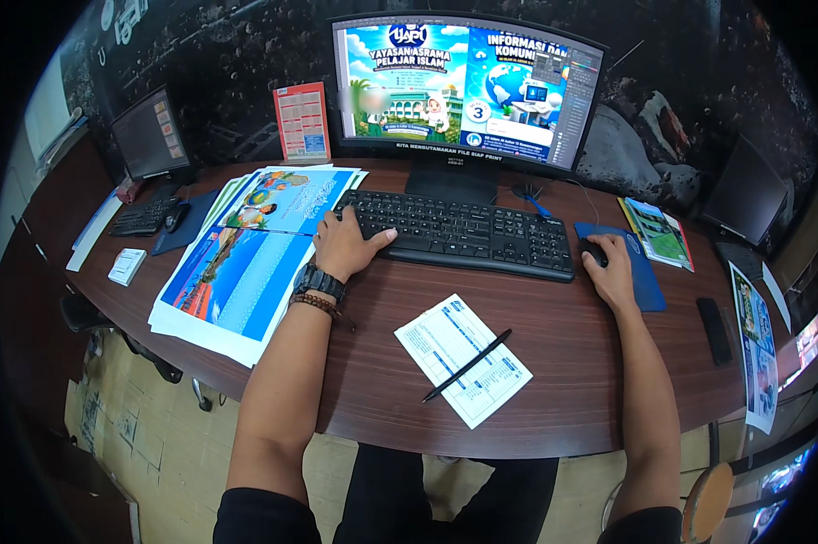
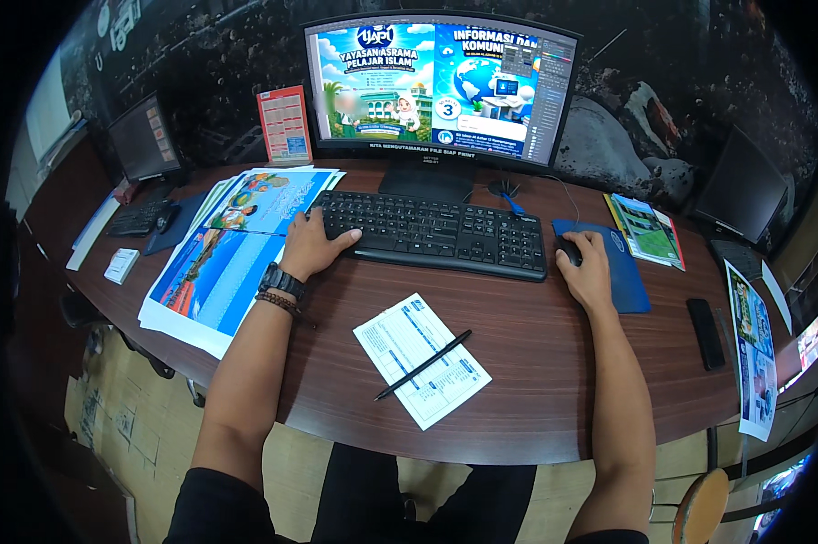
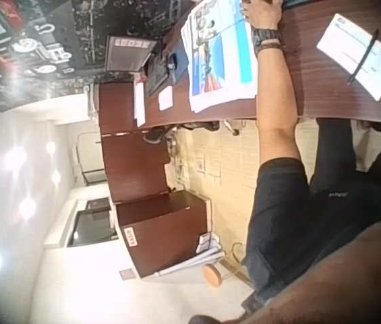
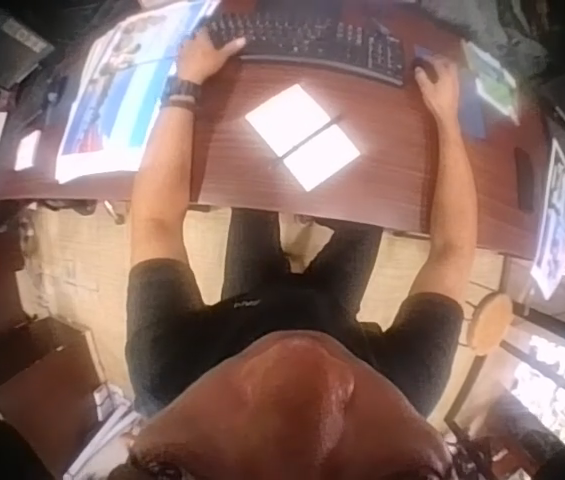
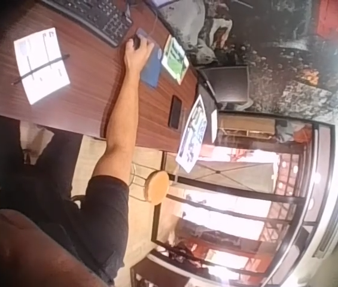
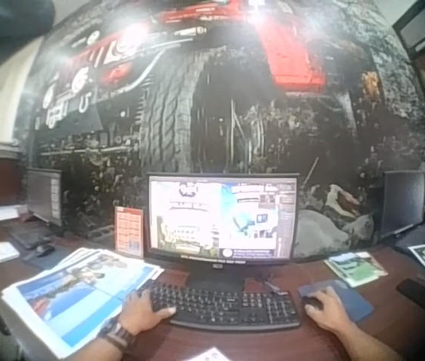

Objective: Using a computer, keyboard, and mouse to perform design or order processing work in a print shop.

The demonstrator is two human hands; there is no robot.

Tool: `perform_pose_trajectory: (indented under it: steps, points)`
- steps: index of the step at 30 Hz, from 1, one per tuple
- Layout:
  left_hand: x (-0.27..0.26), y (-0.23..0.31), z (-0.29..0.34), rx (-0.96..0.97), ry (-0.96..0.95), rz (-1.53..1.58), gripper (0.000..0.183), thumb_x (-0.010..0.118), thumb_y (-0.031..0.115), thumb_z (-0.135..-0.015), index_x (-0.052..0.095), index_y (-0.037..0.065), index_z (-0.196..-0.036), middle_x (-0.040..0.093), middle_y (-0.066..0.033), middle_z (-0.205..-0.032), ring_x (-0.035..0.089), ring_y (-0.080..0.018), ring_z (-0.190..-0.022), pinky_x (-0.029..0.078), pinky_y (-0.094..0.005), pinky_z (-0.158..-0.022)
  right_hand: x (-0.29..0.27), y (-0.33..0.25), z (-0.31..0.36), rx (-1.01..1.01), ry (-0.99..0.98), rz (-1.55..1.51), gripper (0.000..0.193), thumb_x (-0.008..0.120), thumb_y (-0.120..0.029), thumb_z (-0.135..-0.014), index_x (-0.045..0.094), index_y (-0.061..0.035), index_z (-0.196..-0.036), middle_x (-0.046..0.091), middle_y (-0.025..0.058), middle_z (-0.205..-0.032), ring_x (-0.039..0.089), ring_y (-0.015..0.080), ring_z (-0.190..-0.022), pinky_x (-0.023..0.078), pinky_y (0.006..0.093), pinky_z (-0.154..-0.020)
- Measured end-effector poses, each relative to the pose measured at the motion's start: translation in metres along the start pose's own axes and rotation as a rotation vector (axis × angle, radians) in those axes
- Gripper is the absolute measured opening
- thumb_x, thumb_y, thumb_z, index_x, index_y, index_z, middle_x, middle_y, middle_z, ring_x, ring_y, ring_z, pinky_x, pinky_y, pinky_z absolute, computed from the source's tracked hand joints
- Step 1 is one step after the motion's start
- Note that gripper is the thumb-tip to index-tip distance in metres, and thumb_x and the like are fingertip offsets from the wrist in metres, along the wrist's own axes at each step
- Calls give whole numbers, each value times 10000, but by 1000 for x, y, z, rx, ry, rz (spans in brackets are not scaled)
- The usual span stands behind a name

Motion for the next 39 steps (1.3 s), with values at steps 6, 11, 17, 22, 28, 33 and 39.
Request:
perform_pose_trajectory:
  steps: [6,11,17,22,28,33,39]
  points:
    - [-8,-8,-7,52,54,-6,958,766,678,-714,578,-168,-1120,552,-311,-1179,574,-448,-1109,520,-473,-908,0,-4,0,4,-4,-16,332,690,-185,-835,674,-49,-1138,563,167,-1183,573,359,-1124,458,417,-966]
    - [-5,-7,-9,39,44,-34,899,753,683,-724,634,-149,-1042,560,-311,-1163,592,-446,-1066,538,-475,-877,0,-2,-1,-17,1,-13,337,692,-189,-829,675,-44,-1133,564,171,-1180,574,363,-1118,460,417,-962]
    - [-7,-6,-5,15,17,-64,893,723,708,-737,667,-137,-1023,560,-314,-1181,598,-448,-1065,552,-478,-849,0,-4,0,-18,2,-19,335,691,-187,-827,676,-41,-1127,569,177,-1166,577,364,-1109,459,414,-958]
    - [-7,-3,-4,1,-3,-73,924,691,740,-744,666,-138,-1031,557,-308,-1194,597,-446,-1073,556,-470,-856,-1,-2,0,-29,5,-15,336,694,-185,-825,677,-26,-1121,570,180,-1153,579,360,-1095,455,404,-959]
    - [-11,-5,-1,4,26,-50,901,696,731,-748,670,-130,-1012,557,-304,-1192,603,-439,-1071,560,-467,-848,0,-5,-1,-43,16,-11,318,692,-172,-827,684,-18,-1105,575,180,-1135,584,351,-1083,458,397,-949]
    - [-9,-6,-4,3,21,-55,896,701,728,-746,670,-130,-1006,557,-304,-1188,606,-440,-1063,560,-469,-843,0,-4,-1,-49,17,-14,317,691,-168,-827,683,-18,-1107,576,177,-1133,585,349,-1082,459,397,-948]
    - [-11,-5,-2,11,45,-68,884,702,725,-747,679,-127,-981,560,-308,-1177,610,-444,-1046,561,-474,-830,0,-5,-1,-42,20,-15,315,690,-167,-828,685,-19,-1106,576,176,-1136,586,350,-1080,460,402,-952]
Point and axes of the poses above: each hand's wrist, its own z-axis away from the middle knuckle, its own x-axis out of the palm, y = z × x, the point moved 9 cm from there along -z, towards the middle knuckle
